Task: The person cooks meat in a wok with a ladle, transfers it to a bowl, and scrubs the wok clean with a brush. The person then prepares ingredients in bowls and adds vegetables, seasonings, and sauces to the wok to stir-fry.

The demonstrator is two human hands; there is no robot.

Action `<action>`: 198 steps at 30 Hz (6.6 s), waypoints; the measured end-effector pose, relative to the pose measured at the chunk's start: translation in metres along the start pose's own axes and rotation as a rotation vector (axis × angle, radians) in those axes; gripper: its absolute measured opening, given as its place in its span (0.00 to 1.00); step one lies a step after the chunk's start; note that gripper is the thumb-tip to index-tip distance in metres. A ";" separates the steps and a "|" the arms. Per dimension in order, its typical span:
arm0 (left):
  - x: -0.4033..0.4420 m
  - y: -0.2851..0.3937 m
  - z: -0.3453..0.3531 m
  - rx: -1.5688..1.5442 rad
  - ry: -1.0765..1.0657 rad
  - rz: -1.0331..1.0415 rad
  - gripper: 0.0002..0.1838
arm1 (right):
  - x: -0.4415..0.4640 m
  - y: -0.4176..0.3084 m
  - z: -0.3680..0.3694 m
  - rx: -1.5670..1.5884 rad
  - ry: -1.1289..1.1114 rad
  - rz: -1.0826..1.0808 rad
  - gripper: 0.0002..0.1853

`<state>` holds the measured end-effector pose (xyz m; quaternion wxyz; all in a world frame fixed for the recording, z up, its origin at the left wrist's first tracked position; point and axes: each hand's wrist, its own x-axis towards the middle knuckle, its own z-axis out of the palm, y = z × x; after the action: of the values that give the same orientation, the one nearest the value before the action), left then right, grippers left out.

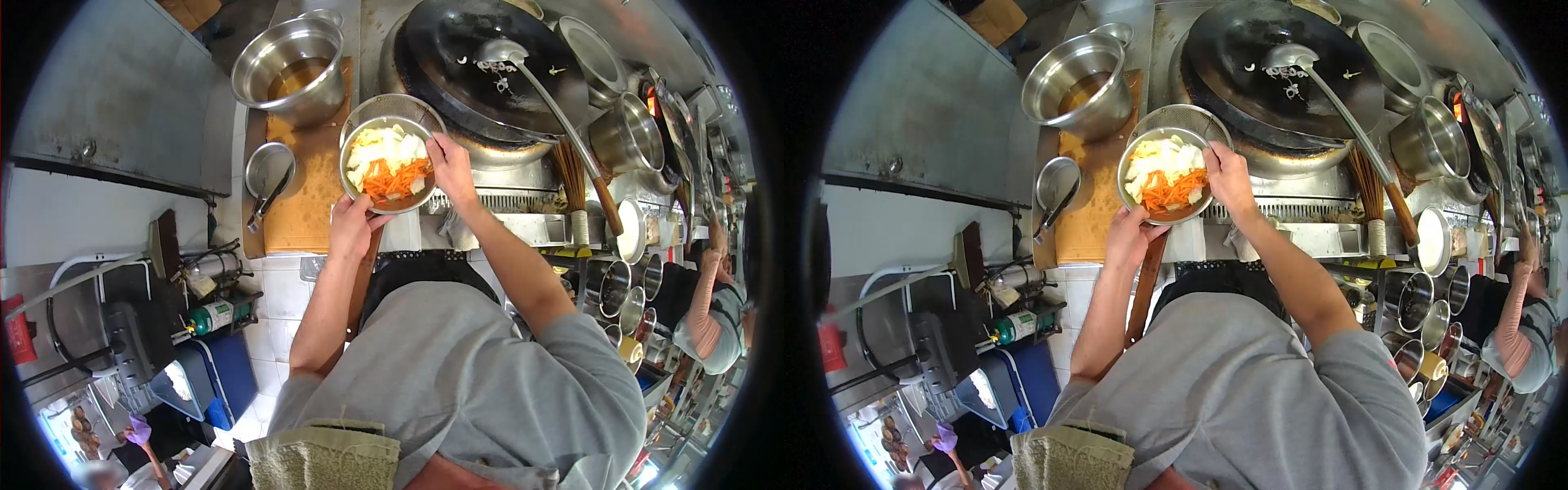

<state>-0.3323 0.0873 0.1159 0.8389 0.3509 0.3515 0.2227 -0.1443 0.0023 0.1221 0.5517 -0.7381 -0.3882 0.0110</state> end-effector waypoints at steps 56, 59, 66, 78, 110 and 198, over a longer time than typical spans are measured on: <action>-0.053 -0.163 0.097 0.854 -1.262 -0.648 0.23 | -0.384 -0.026 -0.183 -0.239 0.882 0.567 0.11; -0.097 -0.198 0.127 1.033 -1.546 -0.789 0.15 | -0.477 -0.072 -0.183 -0.265 1.134 0.700 0.12; -0.176 -0.272 0.139 1.326 -1.802 -0.788 0.08 | -0.670 -0.190 -0.109 -0.463 1.614 1.148 0.11; -0.218 -0.311 0.156 1.473 -2.130 -0.682 0.07 | -0.696 -0.282 -0.077 -1.003 2.137 1.406 0.25; 0.067 -0.098 0.125 0.796 -0.782 -0.237 0.10 | -0.354 0.143 -0.266 0.289 0.371 1.462 0.18; 0.208 -0.346 0.106 1.760 -0.994 -0.749 0.06 | -0.700 -0.090 -0.698 1.400 1.645 -0.466 0.12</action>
<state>-0.0734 -0.0561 -0.1788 0.3554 0.7524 0.0931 -0.5467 -0.3729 -0.9621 0.1807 0.9259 0.0467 0.0598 -0.3701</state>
